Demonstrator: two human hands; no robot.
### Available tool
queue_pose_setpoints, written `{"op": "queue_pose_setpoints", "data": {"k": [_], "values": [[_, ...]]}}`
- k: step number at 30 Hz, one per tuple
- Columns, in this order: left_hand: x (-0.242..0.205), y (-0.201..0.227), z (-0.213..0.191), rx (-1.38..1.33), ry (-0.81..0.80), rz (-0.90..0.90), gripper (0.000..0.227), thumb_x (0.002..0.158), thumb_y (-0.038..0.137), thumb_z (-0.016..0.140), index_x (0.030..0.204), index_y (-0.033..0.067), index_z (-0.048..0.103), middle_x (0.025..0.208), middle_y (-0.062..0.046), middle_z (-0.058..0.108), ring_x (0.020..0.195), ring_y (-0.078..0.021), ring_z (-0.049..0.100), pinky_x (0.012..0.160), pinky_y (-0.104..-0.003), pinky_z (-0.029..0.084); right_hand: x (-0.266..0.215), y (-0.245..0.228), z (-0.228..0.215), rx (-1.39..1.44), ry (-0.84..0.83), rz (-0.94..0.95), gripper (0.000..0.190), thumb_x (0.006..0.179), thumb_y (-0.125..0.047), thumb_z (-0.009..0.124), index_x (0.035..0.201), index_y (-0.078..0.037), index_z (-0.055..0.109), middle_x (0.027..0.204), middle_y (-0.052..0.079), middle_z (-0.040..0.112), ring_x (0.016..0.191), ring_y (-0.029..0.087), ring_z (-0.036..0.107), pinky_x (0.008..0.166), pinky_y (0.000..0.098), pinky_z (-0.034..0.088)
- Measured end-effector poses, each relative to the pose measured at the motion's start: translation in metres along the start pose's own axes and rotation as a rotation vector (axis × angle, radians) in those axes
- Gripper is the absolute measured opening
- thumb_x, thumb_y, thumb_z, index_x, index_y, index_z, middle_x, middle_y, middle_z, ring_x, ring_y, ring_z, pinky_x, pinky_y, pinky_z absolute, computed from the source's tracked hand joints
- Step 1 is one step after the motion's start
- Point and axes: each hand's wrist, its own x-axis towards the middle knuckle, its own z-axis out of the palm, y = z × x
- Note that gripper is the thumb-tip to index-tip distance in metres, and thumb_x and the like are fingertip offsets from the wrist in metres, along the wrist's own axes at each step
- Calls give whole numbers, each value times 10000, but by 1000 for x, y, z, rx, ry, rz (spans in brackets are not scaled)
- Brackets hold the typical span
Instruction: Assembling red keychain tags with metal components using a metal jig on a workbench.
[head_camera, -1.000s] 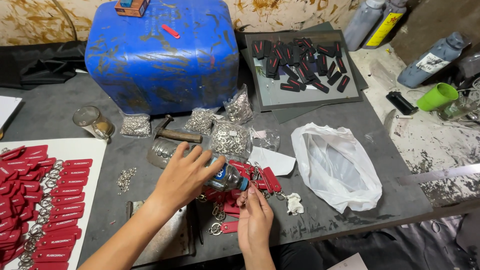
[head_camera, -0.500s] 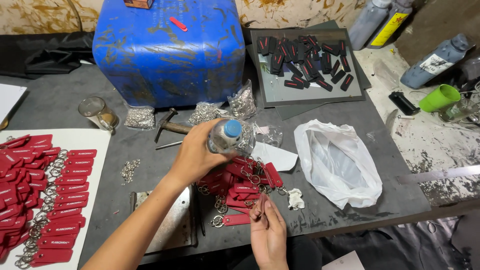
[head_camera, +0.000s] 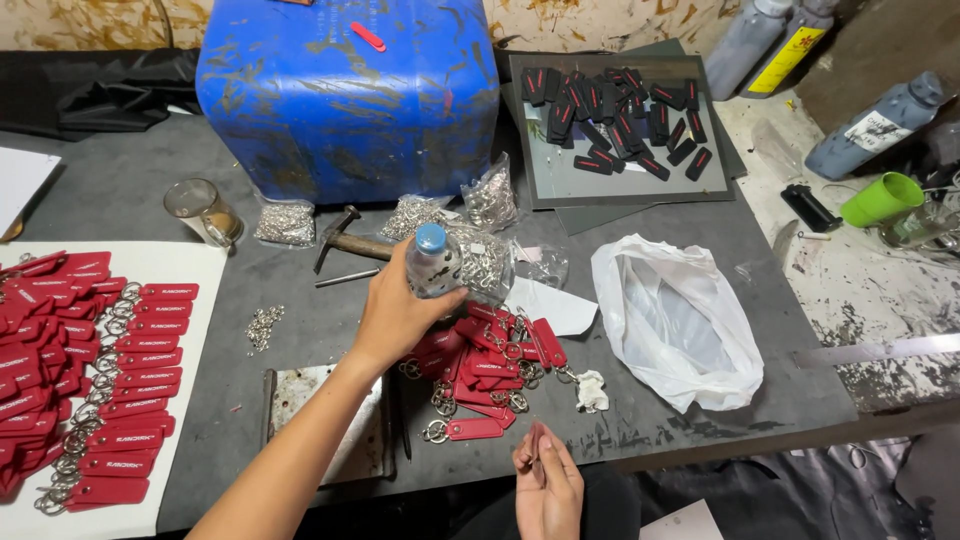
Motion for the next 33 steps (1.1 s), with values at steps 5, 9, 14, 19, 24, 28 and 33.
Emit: {"op": "queue_pose_setpoints", "data": {"k": [5,9,14,19,24,28,33], "values": [[-3,-11,1,42,-3,28,759,711,342,844,1386,187,533,1251,-46,724,1155,-240,670,985,-355,469,-1,2,-6,-38,-69,16,306,1001,-82,584,1161,175,630,855,187,524,761,289,452,679,404,370],[-12,-22,3,5,-29,-30,1009,679,371,881,1523,226,348,1412,-118,648,1295,-286,609,1053,-387,431,-6,3,2,-116,-132,-50,324,981,-61,596,1172,197,640,822,174,531,759,275,464,674,393,387],[-50,-46,17,-48,167,14,1134,780,316,840,1612,87,104,1613,-214,322,1503,-301,322,1216,-444,236,-9,3,3,-193,-139,-67,317,965,-57,624,1178,173,671,851,197,621,755,278,522,662,368,426],[-116,-63,35,266,195,356,479,896,238,689,1291,48,495,1232,-123,578,1144,-296,509,993,-450,373,-5,3,-2,-172,-150,-53,310,960,-48,628,1185,163,661,898,220,632,774,287,528,668,366,428],[-151,-101,58,862,-84,706,402,848,365,784,1127,112,641,1075,-56,664,953,-270,588,744,-392,436,-5,-1,-3,-143,-180,-25,280,969,-72,624,1156,134,650,862,173,582,759,271,510,661,347,417],[-153,-103,64,938,-66,874,111,884,130,611,975,96,664,881,-74,629,844,-285,561,751,-391,442,-6,-6,-9,-117,-179,-16,258,973,-83,631,1152,101,660,892,186,617,763,277,524,676,347,427],[-150,-95,43,856,-2,922,66,868,71,579,919,76,619,829,-98,612,801,-299,559,748,-407,446,-1,-3,-5,-123,-214,-42,226,984,-69,612,1129,101,643,874,183,586,750,267,503,660,349,419]]}}
